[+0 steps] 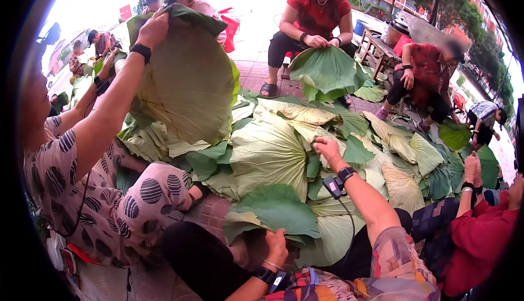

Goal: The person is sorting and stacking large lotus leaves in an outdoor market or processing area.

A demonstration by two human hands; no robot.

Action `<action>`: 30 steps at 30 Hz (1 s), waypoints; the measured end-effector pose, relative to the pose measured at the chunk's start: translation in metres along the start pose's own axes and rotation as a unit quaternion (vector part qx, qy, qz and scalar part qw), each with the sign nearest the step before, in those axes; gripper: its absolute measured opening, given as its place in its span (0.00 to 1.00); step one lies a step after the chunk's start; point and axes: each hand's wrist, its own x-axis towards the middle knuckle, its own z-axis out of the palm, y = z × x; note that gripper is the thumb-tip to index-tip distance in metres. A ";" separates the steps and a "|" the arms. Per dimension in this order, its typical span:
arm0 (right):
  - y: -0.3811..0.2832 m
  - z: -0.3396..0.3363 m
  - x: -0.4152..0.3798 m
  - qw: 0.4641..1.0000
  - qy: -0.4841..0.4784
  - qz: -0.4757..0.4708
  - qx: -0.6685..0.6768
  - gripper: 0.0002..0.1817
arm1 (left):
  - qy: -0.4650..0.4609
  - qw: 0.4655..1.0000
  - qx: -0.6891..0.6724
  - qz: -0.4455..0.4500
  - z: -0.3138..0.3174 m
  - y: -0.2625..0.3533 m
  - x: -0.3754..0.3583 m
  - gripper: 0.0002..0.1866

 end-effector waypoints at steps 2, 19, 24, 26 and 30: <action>-0.033 -0.026 0.005 0.990 0.010 0.036 0.137 0.13 | 0.000 1.000 0.015 0.010 0.001 0.002 0.000 0.19; -0.252 -0.130 -0.115 0.972 -0.025 -0.233 -0.034 0.07 | 0.008 0.998 0.069 0.012 0.000 0.008 0.002 0.17; -0.281 -0.110 -0.137 0.961 -0.127 -0.239 -0.063 0.07 | -0.050 0.997 0.052 0.035 0.005 0.021 -0.012 0.17; -0.277 -0.089 -0.129 0.948 -0.167 -0.255 -0.093 0.07 | -0.078 0.995 0.046 0.035 0.000 0.016 -0.006 0.17; -0.226 -0.019 -0.092 0.927 -0.175 -0.292 -0.155 0.08 | -0.170 0.985 -0.003 0.010 -0.002 0.015 -0.008 0.17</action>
